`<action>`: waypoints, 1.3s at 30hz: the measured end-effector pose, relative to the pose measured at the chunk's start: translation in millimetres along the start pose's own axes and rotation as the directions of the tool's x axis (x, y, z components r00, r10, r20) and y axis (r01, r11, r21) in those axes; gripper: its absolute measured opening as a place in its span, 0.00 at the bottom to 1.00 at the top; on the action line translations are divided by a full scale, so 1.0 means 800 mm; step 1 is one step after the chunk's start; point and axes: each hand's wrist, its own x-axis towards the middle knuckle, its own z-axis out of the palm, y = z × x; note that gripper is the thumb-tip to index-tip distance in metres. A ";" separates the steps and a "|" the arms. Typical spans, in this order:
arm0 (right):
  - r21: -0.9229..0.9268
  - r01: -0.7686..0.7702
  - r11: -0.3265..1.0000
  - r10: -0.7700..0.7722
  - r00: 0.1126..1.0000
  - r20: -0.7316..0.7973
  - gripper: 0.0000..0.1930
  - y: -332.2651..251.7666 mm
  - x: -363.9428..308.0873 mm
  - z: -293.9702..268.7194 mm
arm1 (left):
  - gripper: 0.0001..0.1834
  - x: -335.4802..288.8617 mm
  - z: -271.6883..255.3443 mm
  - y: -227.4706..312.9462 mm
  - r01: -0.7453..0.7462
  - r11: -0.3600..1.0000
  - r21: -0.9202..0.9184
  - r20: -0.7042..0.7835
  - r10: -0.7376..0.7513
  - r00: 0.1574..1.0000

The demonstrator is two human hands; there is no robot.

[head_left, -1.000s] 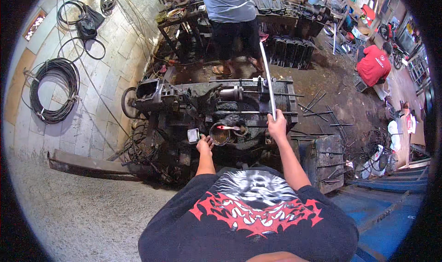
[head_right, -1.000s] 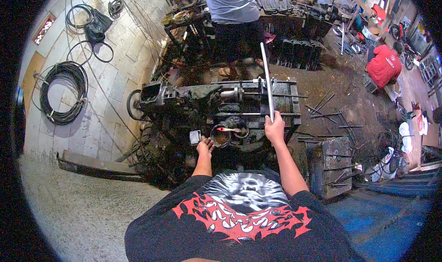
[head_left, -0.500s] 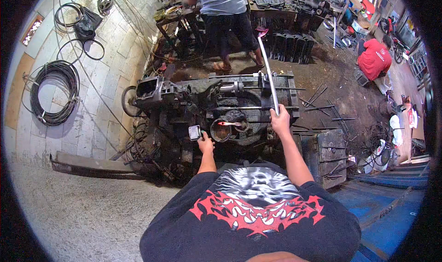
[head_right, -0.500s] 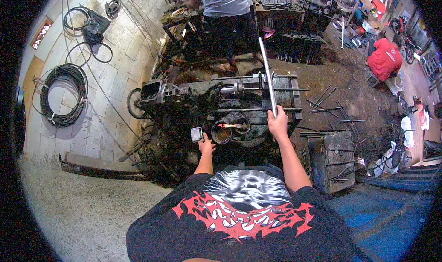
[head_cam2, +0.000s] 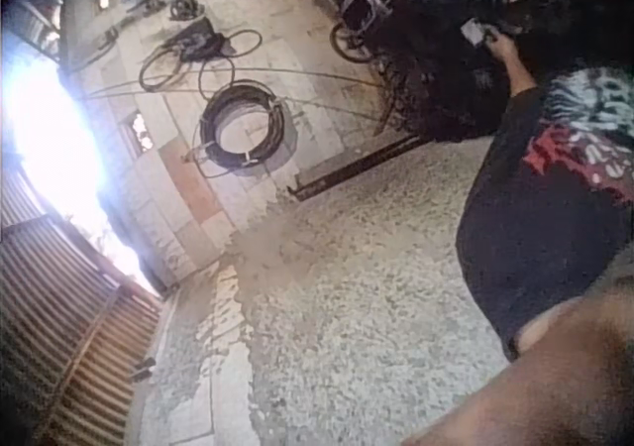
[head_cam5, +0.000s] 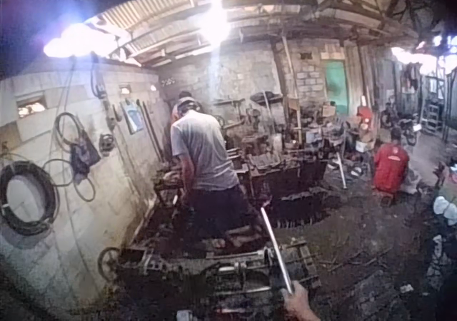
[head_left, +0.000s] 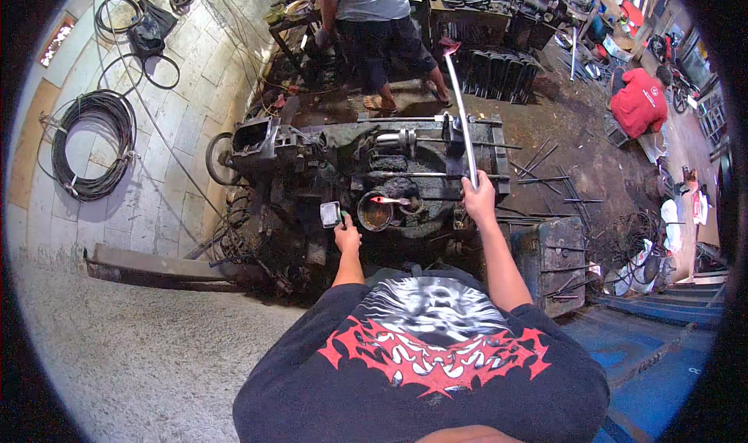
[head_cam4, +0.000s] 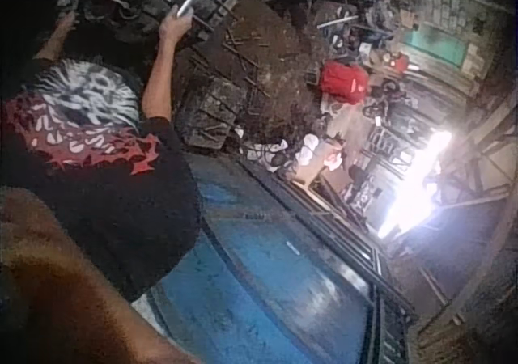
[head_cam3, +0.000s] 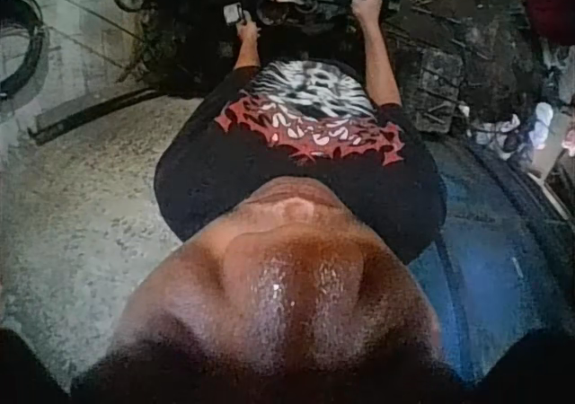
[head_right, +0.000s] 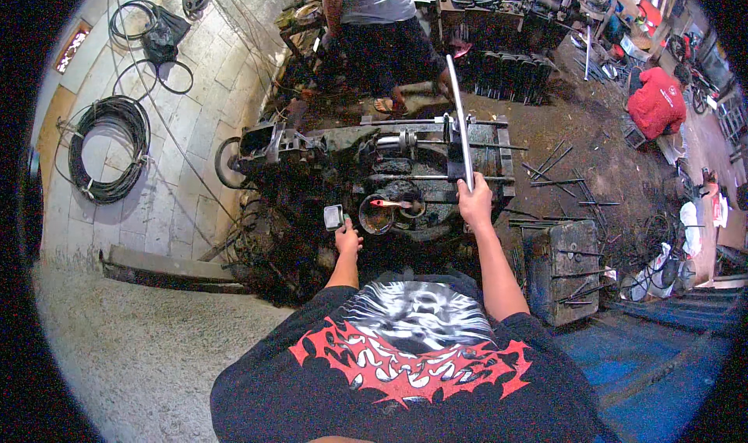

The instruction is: Operating a manual metal-forming machine by pulling a long lever arm.

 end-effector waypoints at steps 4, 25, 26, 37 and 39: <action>-0.024 0.065 0.998 -0.065 0.998 0.000 0.11 0.008 0.003 0.006 | 0.34 -0.003 0.002 0.003 0.024 1.000 0.018 -0.015 -0.024 1.000; -0.091 0.409 0.908 -0.381 0.897 0.222 0.17 -0.110 0.024 0.124 | 0.30 0.008 0.001 0.015 -0.175 0.909 0.378 0.197 0.106 0.975; 0.236 -0.059 0.970 -0.052 0.896 0.442 0.16 -0.108 0.033 0.150 | 0.29 0.012 -0.001 0.016 -0.157 0.880 0.448 0.216 0.063 0.974; -0.532 0.611 0.587 -0.298 0.773 0.559 0.43 -0.096 0.099 0.402 | 0.28 0.005 -0.030 0.036 -0.184 0.891 0.415 0.529 -0.072 0.845; -0.576 0.633 0.517 -0.293 0.763 0.576 0.38 -0.101 0.100 0.424 | 0.31 -0.004 -0.047 0.054 -0.131 0.908 0.399 0.594 -0.147 0.791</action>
